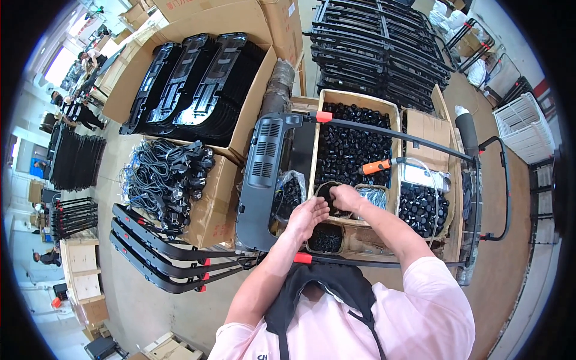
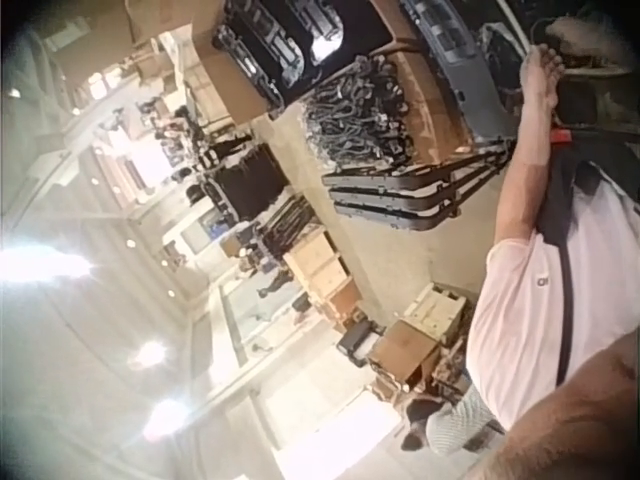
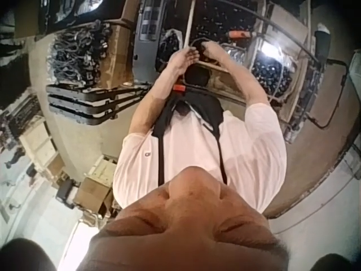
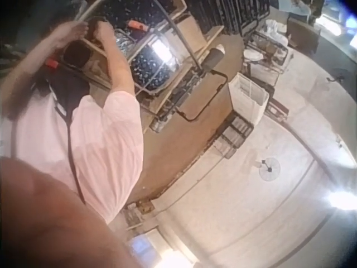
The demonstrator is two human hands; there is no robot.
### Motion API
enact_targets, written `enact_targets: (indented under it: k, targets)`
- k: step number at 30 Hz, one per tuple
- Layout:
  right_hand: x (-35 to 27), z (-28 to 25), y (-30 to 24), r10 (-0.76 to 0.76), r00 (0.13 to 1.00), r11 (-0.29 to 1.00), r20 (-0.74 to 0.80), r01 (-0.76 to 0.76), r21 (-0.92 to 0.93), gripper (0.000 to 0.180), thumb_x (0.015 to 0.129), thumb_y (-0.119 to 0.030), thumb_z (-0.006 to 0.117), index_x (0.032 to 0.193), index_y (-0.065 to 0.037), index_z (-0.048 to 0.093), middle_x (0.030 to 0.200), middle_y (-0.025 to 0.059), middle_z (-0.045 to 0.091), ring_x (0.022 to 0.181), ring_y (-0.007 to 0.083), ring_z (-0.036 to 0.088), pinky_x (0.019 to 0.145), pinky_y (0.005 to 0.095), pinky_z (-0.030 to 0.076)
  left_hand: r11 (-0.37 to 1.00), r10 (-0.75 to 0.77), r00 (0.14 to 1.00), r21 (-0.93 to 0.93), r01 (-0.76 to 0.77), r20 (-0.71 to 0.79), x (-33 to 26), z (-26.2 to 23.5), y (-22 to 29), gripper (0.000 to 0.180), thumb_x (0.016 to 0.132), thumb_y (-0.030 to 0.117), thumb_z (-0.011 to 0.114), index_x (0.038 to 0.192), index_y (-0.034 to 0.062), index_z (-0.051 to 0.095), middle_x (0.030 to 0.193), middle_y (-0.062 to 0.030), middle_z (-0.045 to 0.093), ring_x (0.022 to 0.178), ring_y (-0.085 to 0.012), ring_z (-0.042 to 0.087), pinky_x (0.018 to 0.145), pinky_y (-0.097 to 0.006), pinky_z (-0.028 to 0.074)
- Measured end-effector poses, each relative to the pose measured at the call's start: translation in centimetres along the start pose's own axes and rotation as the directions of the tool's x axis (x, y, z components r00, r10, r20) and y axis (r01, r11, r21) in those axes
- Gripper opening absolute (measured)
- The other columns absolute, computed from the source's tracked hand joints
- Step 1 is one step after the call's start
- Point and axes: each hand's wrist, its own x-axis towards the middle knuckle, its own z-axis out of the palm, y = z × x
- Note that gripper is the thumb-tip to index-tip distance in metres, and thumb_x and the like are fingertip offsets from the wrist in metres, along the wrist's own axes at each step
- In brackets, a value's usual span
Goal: Assembling plastic components and internal wiring onto a metal equipment frame using a power screwdriver.
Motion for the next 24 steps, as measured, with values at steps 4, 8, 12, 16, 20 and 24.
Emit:
enact_targets:
  k: [4, 8, 12, 16, 20, 24]
  targets:
    - [-1.7, -2.5, -0.6, 0.102, 0.983, 0.941, -0.151, -0.046, 0.336, 0.023, 0.077, -0.012, 0.074, 0.098, -0.003, 0.072, 0.086, 0.0171, 0.075, 0.082, 0.0316, 0.074, 0.077, 0.0421, 0.058, 0.996, 0.031, 0.999, -0.082, -0.034, -0.034, 2.3, 0.7, -0.5, 0.042, 0.112, 0.029, 0.050, 0.136, -0.0053, 0.055, 0.134, -0.0189, 0.061, 0.125, -0.0313, 0.061, 0.111, -0.045, 0.051]
    - [-4.1, -5.4, -4.5, 0.127, 0.980, 0.829, -0.152, -0.020, 0.559, 0.020, 0.082, -0.007, 0.072, 0.101, 0.001, 0.072, 0.092, 0.0148, 0.076, 0.088, 0.0240, 0.075, 0.078, 0.0376, 0.058, 0.978, -0.006, 1.000, -0.207, 0.001, -0.024, 4.4, 0.8, -1.6, 0.045, 0.115, 0.037, 0.045, 0.132, -0.0026, 0.059, 0.122, -0.0150, 0.065, 0.114, -0.0274, 0.065, 0.102, -0.044, 0.055]
    - [-6.1, -6.3, -6.2, 0.027, 0.940, 0.828, -0.341, 0.170, 0.535, 0.023, 0.090, -0.008, 0.071, 0.111, 0.000, 0.076, 0.095, 0.0138, 0.078, 0.083, 0.0190, 0.075, 0.076, 0.0337, 0.058, 0.934, -0.021, 0.999, -0.357, 0.006, -0.038, 4.9, 2.2, -2.5, 0.042, 0.116, 0.035, 0.038, 0.118, 0.0009, 0.062, 0.114, -0.0127, 0.067, 0.106, -0.0260, 0.066, 0.098, -0.045, 0.057]
    - [-6.6, -6.3, -2.2, 0.481, 0.839, 0.622, -0.255, -0.121, 0.774, 0.022, 0.097, -0.016, 0.071, 0.111, 0.001, 0.077, 0.088, 0.0076, 0.076, 0.071, 0.0118, 0.071, 0.064, 0.0294, 0.057, 0.921, -0.059, 0.996, -0.382, 0.079, 0.064, 4.7, 1.3, -2.0, 0.029, 0.114, 0.022, 0.042, 0.114, 0.0002, 0.061, 0.107, -0.0137, 0.068, 0.097, -0.0271, 0.070, 0.091, -0.042, 0.063]
    - [-6.2, -3.9, 5.7, 0.707, 0.699, 0.352, -0.109, -0.214, 0.911, 0.039, 0.098, -0.015, 0.069, 0.134, -0.001, 0.063, 0.107, 0.0097, 0.073, 0.082, 0.0149, 0.071, 0.063, 0.0292, 0.058, 0.971, -0.089, 0.993, -0.218, 0.102, 0.072, 3.7, 1.3, -1.5, 0.024, 0.113, 0.021, 0.050, 0.124, 0.0033, 0.061, 0.109, -0.0113, 0.069, 0.095, -0.0241, 0.070, 0.086, -0.036, 0.063]
    - [-4.8, -3.2, 10.4, 0.782, 0.623, 0.074, 0.017, -0.120, 0.990, 0.053, 0.098, -0.019, 0.070, 0.146, -0.005, 0.052, 0.120, 0.0113, 0.069, 0.092, 0.0191, 0.071, 0.067, 0.0330, 0.060, 0.989, -0.069, 0.984, -0.118, 0.089, 0.163, 1.7, 1.7, -1.1, 0.025, 0.113, 0.025, 0.052, 0.123, 0.0055, 0.064, 0.119, -0.0098, 0.071, 0.103, -0.0222, 0.070, 0.089, -0.035, 0.060]
